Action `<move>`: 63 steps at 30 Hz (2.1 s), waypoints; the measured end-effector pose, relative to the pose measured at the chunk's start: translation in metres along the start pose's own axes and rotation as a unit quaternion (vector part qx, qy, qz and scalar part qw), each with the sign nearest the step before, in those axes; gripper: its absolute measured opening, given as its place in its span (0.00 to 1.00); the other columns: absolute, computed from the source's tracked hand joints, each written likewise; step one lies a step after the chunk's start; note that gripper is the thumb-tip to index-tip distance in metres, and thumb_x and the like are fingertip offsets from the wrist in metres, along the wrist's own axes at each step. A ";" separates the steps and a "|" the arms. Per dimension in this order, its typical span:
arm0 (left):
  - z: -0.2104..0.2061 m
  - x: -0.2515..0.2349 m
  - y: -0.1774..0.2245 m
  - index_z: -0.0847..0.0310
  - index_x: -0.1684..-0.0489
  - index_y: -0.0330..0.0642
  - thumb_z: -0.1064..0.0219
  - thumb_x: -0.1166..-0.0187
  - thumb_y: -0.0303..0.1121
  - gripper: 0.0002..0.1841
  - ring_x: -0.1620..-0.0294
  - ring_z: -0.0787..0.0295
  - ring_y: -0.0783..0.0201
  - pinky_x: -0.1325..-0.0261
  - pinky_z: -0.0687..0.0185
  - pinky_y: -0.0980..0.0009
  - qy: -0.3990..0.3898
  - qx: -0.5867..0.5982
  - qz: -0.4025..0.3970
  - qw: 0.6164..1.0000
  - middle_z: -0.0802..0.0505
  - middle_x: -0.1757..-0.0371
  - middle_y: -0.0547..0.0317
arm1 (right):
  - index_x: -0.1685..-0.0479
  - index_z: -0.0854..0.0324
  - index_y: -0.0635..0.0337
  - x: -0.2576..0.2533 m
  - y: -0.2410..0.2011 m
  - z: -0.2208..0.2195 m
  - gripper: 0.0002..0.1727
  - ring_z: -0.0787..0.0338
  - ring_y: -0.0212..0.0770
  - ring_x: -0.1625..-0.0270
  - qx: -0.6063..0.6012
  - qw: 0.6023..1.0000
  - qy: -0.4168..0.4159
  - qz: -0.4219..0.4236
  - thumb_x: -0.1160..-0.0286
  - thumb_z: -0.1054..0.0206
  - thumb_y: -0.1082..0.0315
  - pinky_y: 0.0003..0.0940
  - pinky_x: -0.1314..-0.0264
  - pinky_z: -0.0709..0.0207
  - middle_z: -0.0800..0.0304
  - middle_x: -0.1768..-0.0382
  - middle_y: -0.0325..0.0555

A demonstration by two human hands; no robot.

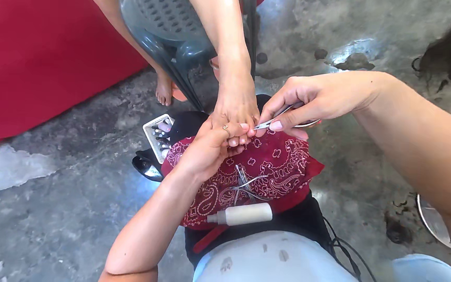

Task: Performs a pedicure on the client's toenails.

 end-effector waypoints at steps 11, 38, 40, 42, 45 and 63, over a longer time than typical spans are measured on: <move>0.002 -0.009 0.003 0.25 0.50 0.44 0.41 0.22 0.26 0.08 0.68 0.12 0.69 0.59 0.12 0.74 -0.011 -0.013 -0.016 1.000 0.11 0.68 0.59 | 0.48 0.08 0.61 -0.014 -0.015 0.002 0.14 0.28 0.23 0.87 0.074 0.994 -0.066 -0.055 0.12 0.42 0.71 0.16 0.88 0.39 0.17 0.82 0.35; 0.001 -0.008 0.005 0.28 0.44 0.44 0.40 0.22 0.24 0.12 0.70 0.13 0.70 0.60 0.12 0.75 -0.008 -0.022 -0.023 0.999 0.11 0.68 0.59 | 0.48 0.08 0.63 -0.016 -0.011 0.005 0.15 0.32 0.22 0.91 0.043 0.993 -0.081 -0.076 0.15 0.42 0.74 0.14 0.91 0.40 0.21 0.85 0.35; 0.000 -0.008 0.006 0.28 0.45 0.44 0.41 0.22 0.24 0.11 0.70 0.12 0.70 0.60 0.12 0.74 -0.007 -0.020 -0.027 0.999 0.11 0.69 0.59 | 0.48 0.07 0.63 -0.017 -0.008 0.006 0.15 0.31 0.21 0.90 0.032 0.994 -0.077 -0.073 0.16 0.42 0.74 0.14 0.90 0.39 0.21 0.86 0.34; 0.001 -0.008 0.006 0.27 0.46 0.44 0.41 0.22 0.24 0.10 0.70 0.12 0.70 0.60 0.12 0.74 -0.005 -0.021 -0.029 0.999 0.11 0.69 0.59 | 0.47 0.08 0.64 -0.017 -0.008 0.006 0.15 0.31 0.21 0.91 0.028 0.995 -0.079 -0.058 0.16 0.42 0.75 0.14 0.90 0.39 0.21 0.86 0.34; 0.001 -0.007 0.006 0.29 0.45 0.45 0.41 0.22 0.24 0.12 0.70 0.13 0.69 0.60 0.12 0.74 -0.007 -0.016 -0.027 0.999 0.11 0.69 0.59 | 0.46 0.08 0.64 -0.016 -0.007 0.006 0.16 0.33 0.21 0.91 0.027 0.995 -0.076 -0.055 0.16 0.43 0.75 0.14 0.91 0.42 0.22 0.86 0.34; -0.002 -0.005 0.002 0.24 0.54 0.46 0.41 0.23 0.24 0.07 0.68 0.12 0.70 0.55 0.11 0.71 -0.007 0.007 -0.018 1.000 0.13 0.70 0.62 | 0.52 0.20 0.62 -0.014 -0.026 -0.013 0.12 0.28 0.23 0.87 -0.215 0.922 0.221 0.235 0.14 0.49 0.69 0.19 0.85 0.31 0.25 0.87 0.29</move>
Point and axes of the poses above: each hand's wrist, its own x-axis away from the middle knuckle, its own z-axis out of the back of the hand, y = z × x, the point moved 8 cm from there along -x, towards the middle knuckle
